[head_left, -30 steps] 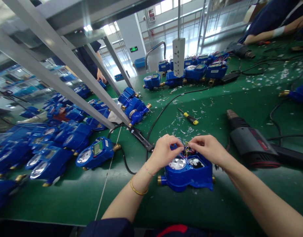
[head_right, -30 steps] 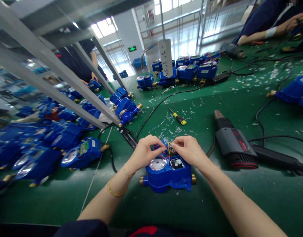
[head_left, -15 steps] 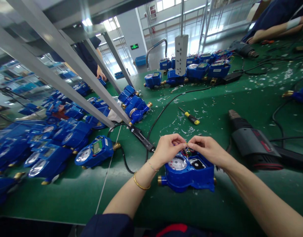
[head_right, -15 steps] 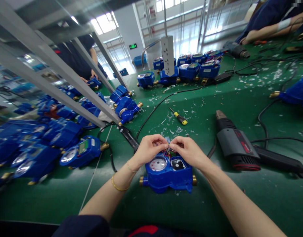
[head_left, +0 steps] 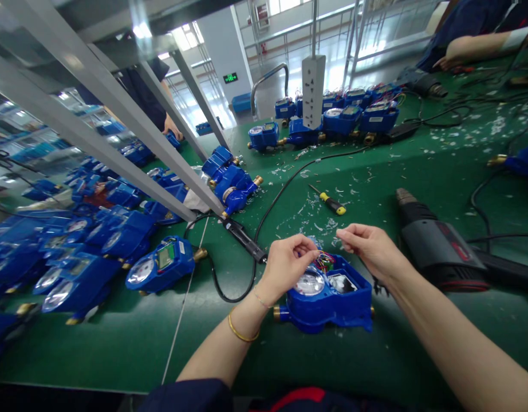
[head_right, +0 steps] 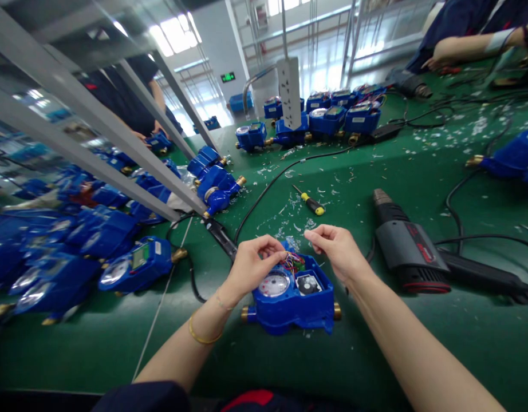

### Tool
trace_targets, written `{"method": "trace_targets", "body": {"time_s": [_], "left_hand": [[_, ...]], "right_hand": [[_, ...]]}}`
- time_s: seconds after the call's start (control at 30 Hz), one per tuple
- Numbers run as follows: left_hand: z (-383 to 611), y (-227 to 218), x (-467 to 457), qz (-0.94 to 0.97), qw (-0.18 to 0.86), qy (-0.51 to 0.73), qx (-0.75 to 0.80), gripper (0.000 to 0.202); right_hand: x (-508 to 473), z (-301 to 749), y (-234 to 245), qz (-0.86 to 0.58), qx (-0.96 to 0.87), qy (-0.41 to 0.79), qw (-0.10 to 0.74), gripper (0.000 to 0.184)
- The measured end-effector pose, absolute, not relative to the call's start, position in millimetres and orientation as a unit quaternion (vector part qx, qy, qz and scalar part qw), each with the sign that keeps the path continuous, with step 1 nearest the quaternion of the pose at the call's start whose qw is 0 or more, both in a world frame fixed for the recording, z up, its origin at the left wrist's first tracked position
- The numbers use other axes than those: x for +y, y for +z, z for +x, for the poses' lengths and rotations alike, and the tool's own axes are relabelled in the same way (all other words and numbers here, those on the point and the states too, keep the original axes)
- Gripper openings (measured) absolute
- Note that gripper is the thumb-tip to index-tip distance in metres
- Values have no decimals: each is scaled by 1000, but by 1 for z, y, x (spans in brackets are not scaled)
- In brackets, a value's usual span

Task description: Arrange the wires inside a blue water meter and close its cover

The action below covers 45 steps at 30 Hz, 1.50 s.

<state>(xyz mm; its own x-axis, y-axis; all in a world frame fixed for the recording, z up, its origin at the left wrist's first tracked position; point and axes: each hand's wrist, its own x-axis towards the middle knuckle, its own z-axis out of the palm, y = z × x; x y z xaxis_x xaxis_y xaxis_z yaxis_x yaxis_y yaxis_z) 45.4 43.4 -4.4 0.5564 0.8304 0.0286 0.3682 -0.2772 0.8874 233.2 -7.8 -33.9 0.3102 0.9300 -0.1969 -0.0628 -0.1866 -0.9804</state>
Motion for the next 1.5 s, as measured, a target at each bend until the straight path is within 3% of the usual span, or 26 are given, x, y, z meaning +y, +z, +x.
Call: {"method": "trace_targets", "body": {"time_s": [0.13, 0.2, 0.27, 0.37, 0.53, 0.77, 0.87, 1.03, 1.17, 1.33, 1.5], "left_hand": [[44, -8, 47, 738, 484, 247, 401, 6], [43, -10, 49, 735, 490, 245, 399, 7], [44, -11, 50, 736, 492, 243, 397, 7], [45, -13, 51, 737, 493, 244, 394, 6], [44, -14, 54, 736, 474, 265, 404, 6], [42, -4, 58, 780, 392, 267, 409, 10], [52, -1, 56, 843, 334, 200, 372, 16], [61, -2, 54, 860, 294, 120, 400, 8], [56, -3, 54, 857, 297, 130, 401, 9], [50, -7, 52, 843, 294, 185, 411, 18], [42, -8, 46, 833, 296, 263, 387, 18]], "right_hand": [[-10, 250, -43, -673, -349, 363, 542, 51], [-11, 254, -43, -689, -367, 334, 528, 40], [-13, 254, -38, -683, -406, 335, 506, 33], [-16, 245, -27, -644, -487, 377, 454, 45], [-18, 228, -22, -637, -554, 386, 371, 23], [-15, 225, -35, -652, -547, 380, 363, 34], [-12, 223, -35, -643, -551, 389, 363, 34], [-7, 226, -38, -648, -554, 378, 360, 34], [-4, 230, -47, -657, -549, 376, 353, 32], [-3, 237, -43, -621, -552, 440, 341, 42], [-5, 246, -43, -625, -522, 452, 364, 39]]}}
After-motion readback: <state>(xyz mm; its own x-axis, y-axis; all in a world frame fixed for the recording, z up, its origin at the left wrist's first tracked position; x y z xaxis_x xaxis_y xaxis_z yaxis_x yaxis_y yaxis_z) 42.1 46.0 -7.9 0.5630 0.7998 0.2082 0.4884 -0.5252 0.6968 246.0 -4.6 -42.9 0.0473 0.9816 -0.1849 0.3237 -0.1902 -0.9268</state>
